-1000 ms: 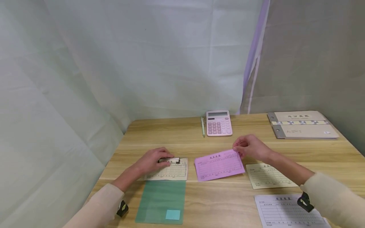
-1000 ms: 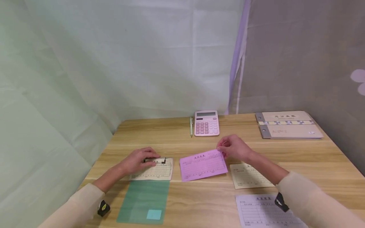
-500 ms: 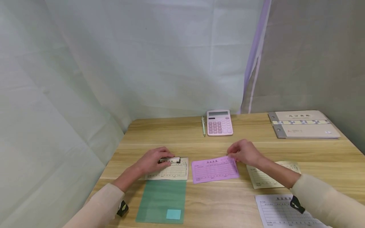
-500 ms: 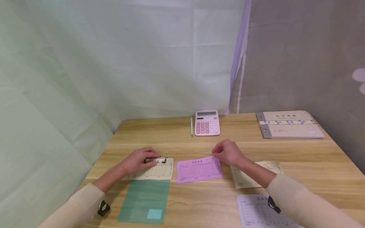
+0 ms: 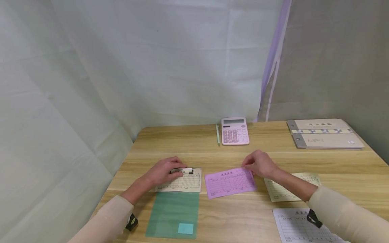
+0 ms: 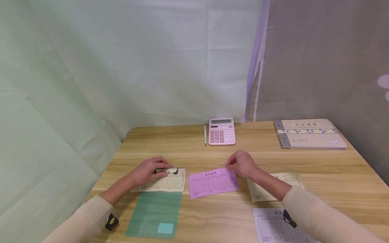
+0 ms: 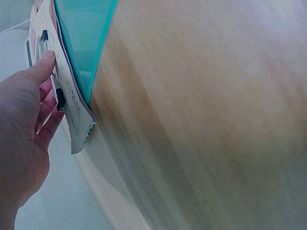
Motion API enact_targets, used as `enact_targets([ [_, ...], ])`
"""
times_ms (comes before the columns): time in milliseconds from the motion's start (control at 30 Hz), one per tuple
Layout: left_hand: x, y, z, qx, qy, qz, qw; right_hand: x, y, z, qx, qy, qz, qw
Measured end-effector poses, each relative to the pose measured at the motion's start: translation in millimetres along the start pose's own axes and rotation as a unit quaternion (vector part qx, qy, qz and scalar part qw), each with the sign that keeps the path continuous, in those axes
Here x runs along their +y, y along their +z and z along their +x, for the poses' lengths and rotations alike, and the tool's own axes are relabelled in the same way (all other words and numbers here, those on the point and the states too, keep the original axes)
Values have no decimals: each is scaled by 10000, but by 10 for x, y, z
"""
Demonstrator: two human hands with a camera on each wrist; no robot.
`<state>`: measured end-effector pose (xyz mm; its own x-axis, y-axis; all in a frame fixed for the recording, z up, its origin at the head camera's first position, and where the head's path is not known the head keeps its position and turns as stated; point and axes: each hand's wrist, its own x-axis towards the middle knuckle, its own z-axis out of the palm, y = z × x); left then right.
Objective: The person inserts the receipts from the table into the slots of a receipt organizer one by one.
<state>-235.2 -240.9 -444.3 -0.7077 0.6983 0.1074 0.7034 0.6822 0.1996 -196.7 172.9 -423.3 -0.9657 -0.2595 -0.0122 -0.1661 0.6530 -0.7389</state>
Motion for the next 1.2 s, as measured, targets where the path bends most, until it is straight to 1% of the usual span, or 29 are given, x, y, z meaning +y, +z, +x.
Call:
enact_targets([
  [100,-2,0,-3,12,17,31,10000,-65,-60,53,-101,20,165,9998],
  [233,1,-3,-9,12,20,34,10000,-208,-114,144,-203,39,504,9985],
  [367,7,-3,-8,-8,11,15,10000,-359,-53,234,-355,41,895,9953],
  [500,5,3,-3,-34,37,84,10000,-473,131,306,-513,255,1331,9895],
  [600,1,3,8,-53,83,137,9999,-535,313,340,-532,448,1493,9863],
  [700,-9,-4,31,-91,75,62,9999,-602,506,358,-538,579,1539,9849],
  [833,-25,-36,74,-202,-24,-243,9995,-736,721,388,-535,687,1445,9857],
  [900,-39,-61,96,-287,-61,-392,9988,-802,807,414,-504,668,1395,9867],
  [1000,-49,-99,122,-387,-18,-482,9981,-870,921,453,-438,553,1366,9881],
  [1200,-46,-136,141,-420,144,-427,9981,-946,1035,474,-384,370,1522,9869],
])
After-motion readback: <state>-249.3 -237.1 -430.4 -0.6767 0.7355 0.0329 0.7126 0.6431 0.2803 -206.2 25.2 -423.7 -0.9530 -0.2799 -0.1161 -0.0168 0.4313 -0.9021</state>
